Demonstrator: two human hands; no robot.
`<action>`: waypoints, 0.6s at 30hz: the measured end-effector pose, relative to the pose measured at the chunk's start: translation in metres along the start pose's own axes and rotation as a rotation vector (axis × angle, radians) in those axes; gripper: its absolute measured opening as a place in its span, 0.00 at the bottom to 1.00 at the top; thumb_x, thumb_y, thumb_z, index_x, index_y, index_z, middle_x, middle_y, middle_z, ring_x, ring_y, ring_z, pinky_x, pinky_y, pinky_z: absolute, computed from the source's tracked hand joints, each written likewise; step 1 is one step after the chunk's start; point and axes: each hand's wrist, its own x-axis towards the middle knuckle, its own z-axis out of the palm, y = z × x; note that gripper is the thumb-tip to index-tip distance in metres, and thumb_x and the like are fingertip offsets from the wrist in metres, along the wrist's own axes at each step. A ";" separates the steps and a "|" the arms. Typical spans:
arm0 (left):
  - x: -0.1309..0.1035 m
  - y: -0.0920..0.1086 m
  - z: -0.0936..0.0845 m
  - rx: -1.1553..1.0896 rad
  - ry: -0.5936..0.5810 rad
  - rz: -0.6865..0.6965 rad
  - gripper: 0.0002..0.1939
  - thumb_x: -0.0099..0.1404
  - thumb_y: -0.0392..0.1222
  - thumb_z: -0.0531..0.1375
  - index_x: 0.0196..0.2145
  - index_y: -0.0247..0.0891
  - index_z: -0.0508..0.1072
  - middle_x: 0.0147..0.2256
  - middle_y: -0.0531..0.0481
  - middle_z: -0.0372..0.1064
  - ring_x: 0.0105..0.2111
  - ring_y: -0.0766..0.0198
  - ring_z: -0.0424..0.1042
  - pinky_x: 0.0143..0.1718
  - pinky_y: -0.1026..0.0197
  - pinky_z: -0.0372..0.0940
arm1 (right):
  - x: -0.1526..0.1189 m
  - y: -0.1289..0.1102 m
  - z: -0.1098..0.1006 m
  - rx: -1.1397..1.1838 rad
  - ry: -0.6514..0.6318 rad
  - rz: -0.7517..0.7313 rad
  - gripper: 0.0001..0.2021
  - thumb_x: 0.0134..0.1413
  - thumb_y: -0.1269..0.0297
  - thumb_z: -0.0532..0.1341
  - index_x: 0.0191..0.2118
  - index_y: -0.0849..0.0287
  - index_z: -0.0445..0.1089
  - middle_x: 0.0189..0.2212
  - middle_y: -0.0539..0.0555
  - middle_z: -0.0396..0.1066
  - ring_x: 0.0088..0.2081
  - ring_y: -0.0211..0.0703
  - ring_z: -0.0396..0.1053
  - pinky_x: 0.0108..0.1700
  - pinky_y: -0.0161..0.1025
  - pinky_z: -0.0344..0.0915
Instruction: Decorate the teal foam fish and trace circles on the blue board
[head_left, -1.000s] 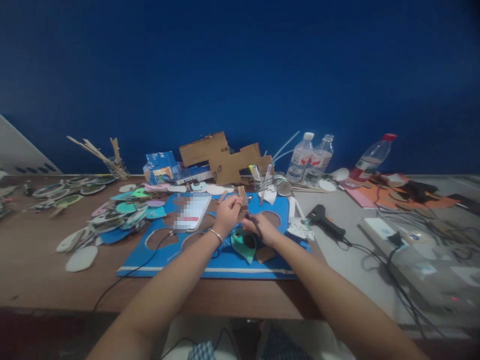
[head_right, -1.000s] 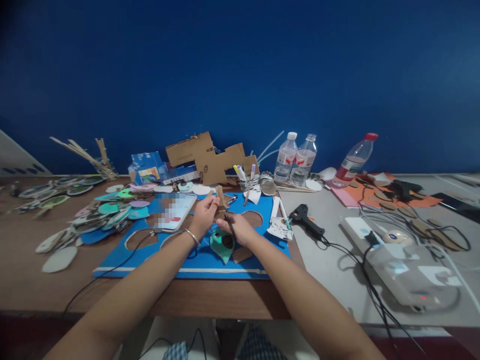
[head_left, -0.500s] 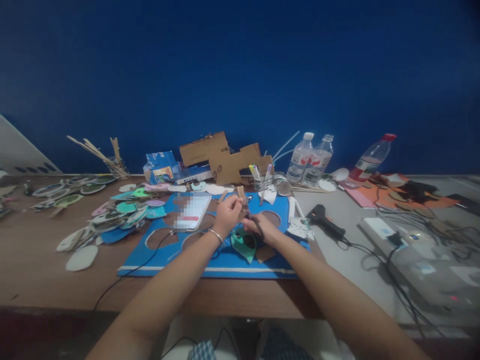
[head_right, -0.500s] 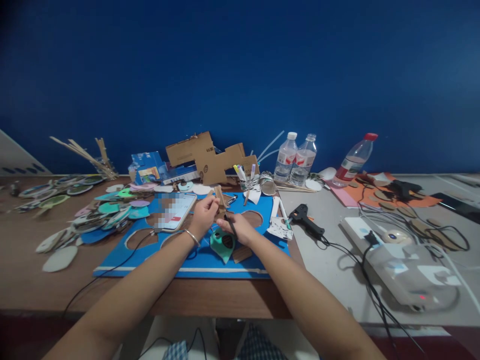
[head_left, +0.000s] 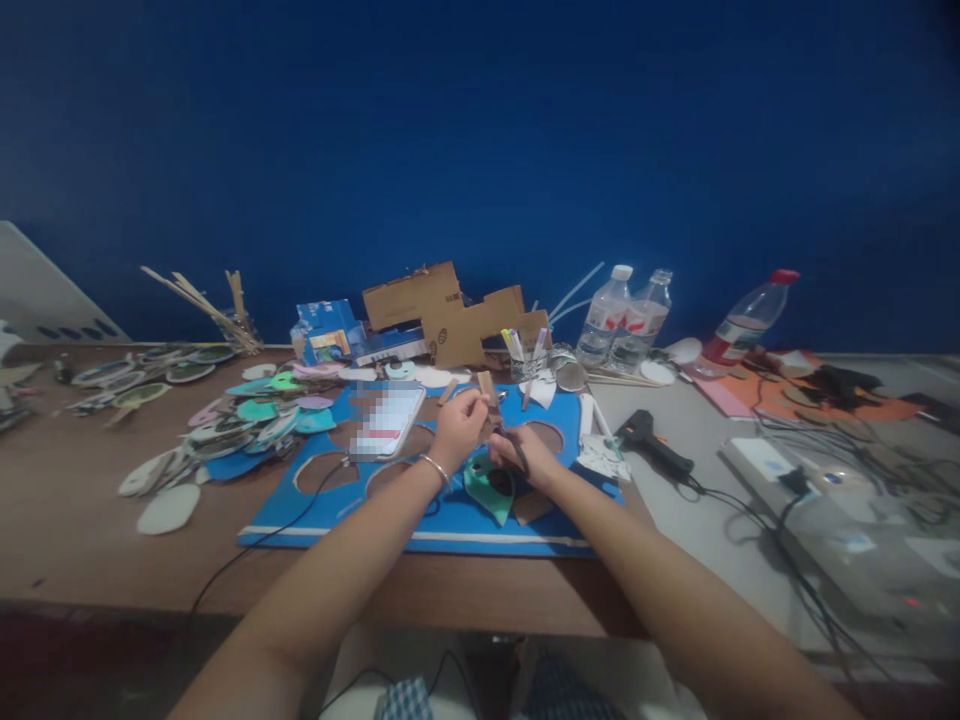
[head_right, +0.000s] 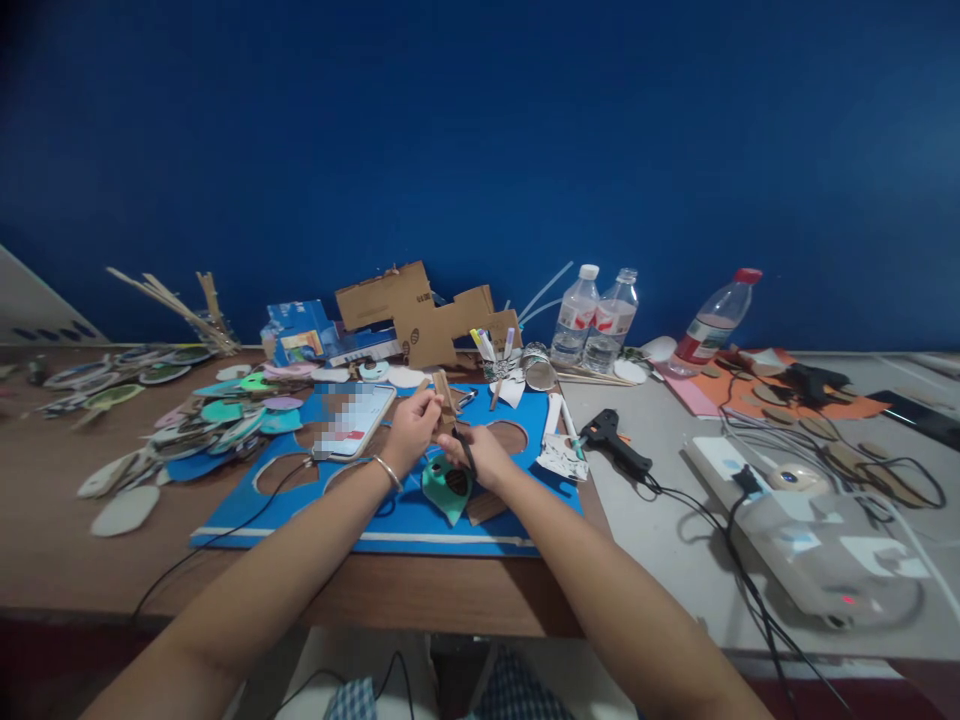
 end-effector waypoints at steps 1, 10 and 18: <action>0.000 0.000 0.000 0.002 -0.004 0.001 0.16 0.61 0.45 0.49 0.18 0.38 0.57 0.17 0.57 0.54 0.20 0.69 0.55 0.24 0.66 0.52 | 0.000 -0.001 0.000 0.012 -0.010 -0.008 0.25 0.45 0.40 0.54 0.20 0.62 0.63 0.15 0.49 0.59 0.19 0.33 0.54 0.22 0.33 0.50; 0.002 -0.004 0.000 0.001 0.008 -0.012 0.16 0.62 0.44 0.49 0.18 0.38 0.56 0.16 0.57 0.54 0.19 0.70 0.55 0.23 0.66 0.52 | -0.002 -0.002 0.000 -0.058 0.064 0.051 0.25 0.44 0.42 0.56 0.15 0.61 0.57 0.12 0.48 0.55 0.18 0.33 0.52 0.22 0.33 0.49; 0.001 -0.003 0.002 -0.028 -0.029 -0.009 0.16 0.62 0.45 0.49 0.19 0.38 0.57 0.16 0.57 0.54 0.19 0.70 0.56 0.24 0.65 0.53 | 0.000 -0.002 0.000 -0.077 0.080 0.049 0.24 0.43 0.42 0.56 0.17 0.61 0.60 0.14 0.49 0.58 0.19 0.34 0.53 0.23 0.34 0.50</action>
